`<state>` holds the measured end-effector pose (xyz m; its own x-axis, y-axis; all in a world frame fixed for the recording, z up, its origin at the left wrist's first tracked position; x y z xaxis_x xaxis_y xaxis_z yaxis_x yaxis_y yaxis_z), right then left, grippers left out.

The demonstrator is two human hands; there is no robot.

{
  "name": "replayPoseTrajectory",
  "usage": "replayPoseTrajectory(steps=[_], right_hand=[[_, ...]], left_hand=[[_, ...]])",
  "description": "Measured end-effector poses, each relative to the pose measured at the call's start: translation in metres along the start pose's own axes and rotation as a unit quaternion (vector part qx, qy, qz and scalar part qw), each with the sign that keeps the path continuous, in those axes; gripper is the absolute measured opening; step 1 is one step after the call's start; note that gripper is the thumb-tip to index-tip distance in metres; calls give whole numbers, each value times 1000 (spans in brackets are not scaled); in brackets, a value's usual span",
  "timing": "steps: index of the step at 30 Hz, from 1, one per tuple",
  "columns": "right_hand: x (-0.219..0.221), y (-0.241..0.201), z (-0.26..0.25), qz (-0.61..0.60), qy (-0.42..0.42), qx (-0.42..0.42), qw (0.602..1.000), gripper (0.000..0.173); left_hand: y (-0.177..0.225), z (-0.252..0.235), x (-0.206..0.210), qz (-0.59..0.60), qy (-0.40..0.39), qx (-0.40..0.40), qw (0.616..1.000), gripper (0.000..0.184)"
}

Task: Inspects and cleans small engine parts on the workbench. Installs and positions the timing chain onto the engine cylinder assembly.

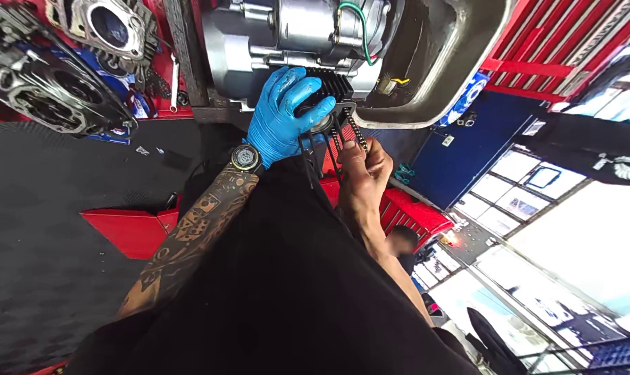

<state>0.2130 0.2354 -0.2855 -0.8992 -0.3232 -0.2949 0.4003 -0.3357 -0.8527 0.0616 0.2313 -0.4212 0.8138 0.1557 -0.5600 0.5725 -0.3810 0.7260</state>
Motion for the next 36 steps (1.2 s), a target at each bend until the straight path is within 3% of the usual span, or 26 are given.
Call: replayPoseTrajectory(steps=[26,36], right_hand=[[0,6,-2,-27,11,-48,998,29],[0,-1,-4,2,20,-16,1000,28]], left_hand=[[2,-6,1,-18,-7,-6,1000,58],[1,-5,2,-20,-8,-5,1000,60]])
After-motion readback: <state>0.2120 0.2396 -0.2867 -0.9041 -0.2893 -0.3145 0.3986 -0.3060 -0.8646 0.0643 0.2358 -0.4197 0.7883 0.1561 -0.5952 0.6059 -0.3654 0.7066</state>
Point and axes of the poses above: each hand's wrist, its own z-axis away from the middle knuckle, its own x-axis out of the palm, y = z × x, the point moved 2 cm from there along -z, towards the middle knuckle, and after that the axes turned 10 degrees about -y, right-handed, at the moved point
